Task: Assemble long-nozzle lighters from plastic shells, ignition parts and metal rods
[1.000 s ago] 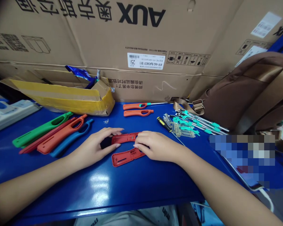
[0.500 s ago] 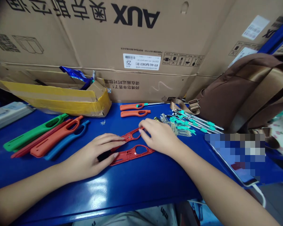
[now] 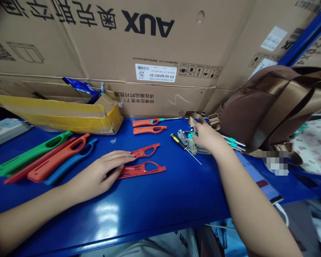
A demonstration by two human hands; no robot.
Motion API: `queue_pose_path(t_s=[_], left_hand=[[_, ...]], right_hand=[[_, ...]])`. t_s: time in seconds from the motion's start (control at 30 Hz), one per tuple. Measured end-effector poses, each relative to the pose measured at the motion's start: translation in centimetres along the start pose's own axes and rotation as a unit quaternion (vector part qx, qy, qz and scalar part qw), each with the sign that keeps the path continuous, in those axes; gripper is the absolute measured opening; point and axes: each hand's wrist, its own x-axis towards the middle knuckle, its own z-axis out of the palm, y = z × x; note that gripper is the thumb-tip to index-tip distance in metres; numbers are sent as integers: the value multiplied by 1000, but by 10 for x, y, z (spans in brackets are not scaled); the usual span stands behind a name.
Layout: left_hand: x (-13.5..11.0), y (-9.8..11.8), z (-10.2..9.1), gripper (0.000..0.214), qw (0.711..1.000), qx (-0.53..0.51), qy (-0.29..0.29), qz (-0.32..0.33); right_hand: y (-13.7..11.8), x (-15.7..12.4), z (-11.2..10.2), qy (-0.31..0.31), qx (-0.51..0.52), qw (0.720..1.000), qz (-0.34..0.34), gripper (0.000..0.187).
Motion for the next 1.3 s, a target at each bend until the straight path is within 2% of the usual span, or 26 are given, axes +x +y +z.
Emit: queue_pose_path(t_s=[0.13,0.23,0.47,0.77,0.93,1.13,1.23,1.3], left_hand=[[-1,0,0,44,1000,9,14,0],[-2,4,-2,37,1000,15,10,-5],[-4,6,-2,43,999,37,-34,-14],[-3,4,0,39,999,30,-14,-13],[-4,4,0,40,999,33,-18,-15],[-4,6,-1,40,999,28,-19,-12],[-3,6,-2,40,1000,23,-16,-10],[-2,6,-2,41,1000,24,-14,-10]], right_hand=[[9,1,-5,-28,4,999,19,24],[12,1,-5,-42,7,999,16,31],[7,4,4,-39,14,999,-20,27],[11,11,13,-37,46,997,-39,24],[7,9,10,-26,95,995,-26,22],[-6,5,-2,29,177,984,-1,25],[-16,-3,-7,10,230,972,-44,24],[-25,-12,-10,-34,290,948,-127,23]])
